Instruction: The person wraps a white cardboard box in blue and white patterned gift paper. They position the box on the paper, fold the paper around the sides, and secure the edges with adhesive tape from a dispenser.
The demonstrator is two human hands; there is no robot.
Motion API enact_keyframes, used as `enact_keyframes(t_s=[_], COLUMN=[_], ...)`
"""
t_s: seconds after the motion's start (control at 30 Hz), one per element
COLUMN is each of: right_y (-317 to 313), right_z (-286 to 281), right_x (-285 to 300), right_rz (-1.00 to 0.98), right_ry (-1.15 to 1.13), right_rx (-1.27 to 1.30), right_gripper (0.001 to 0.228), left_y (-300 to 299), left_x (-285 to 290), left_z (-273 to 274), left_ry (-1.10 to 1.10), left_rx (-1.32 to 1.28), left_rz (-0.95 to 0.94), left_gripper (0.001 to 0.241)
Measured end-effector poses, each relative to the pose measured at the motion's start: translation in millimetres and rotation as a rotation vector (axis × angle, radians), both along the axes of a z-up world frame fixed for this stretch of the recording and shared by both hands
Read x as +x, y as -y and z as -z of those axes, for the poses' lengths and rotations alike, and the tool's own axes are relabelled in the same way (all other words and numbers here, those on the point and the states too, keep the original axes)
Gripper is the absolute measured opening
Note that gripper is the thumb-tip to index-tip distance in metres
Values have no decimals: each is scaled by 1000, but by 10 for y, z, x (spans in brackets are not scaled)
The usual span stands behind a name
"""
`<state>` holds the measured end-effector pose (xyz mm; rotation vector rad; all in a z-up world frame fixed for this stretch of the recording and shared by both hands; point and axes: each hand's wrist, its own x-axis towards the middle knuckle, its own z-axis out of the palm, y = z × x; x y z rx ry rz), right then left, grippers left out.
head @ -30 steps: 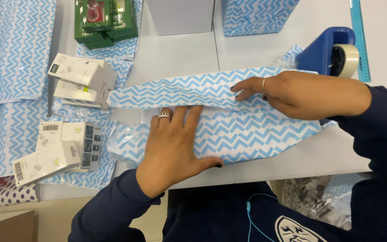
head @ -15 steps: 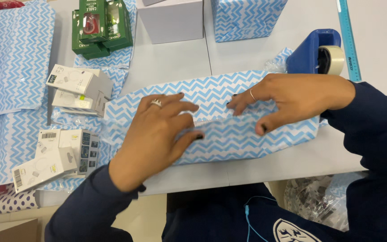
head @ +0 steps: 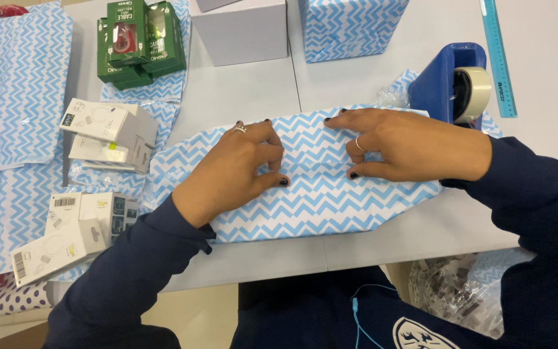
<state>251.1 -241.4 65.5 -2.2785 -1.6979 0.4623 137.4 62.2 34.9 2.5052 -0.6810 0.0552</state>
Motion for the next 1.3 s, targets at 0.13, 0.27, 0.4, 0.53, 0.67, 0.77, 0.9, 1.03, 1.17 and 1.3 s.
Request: enact_keyframes(t_s=[0.13,0.27,0.4,0.53,0.67,0.77,0.9,1.03,1.17,1.3], right_y=[-27,-7,70,135,196,216,65,0,-117,-163], right_z=[-2,111,143,329,529,693,615,1134,1110,1046], right_x=[-38,-96,-677,-1063,-636,-382,-378,-376,-507,-451], right_rz=[-20,91,65,-96,11,213,517,546,608,630], right_ry=[30,132,680,716,790,634,-247,-634,-861,-828], right_rx=[63,67,278,382,446,488,673,727,780,708], right_gripper=[30,25,54,27,27,28,39,77,78,76], left_y=[-13,-44,-9,51,43,-34,-75,-98,-22,-15], left_x=[45,93,87,-98,-253,-298,-318,-326,-368,-392], left_z=[-10,-101,-152,-105,-280,-388,-299,-78,-9,-71], left_ry=[21,-238,-294,-205,-346,-477,-487,-606,-640,-701], left_rx=[48,145,303,478,393,238,-245,-474,-569,-516], left_rz=[11,-148,-262,-333,-423,-414,-455,-425,-273,-267], left_gripper=[22,60,84,87,83,67,98,125,123,124])
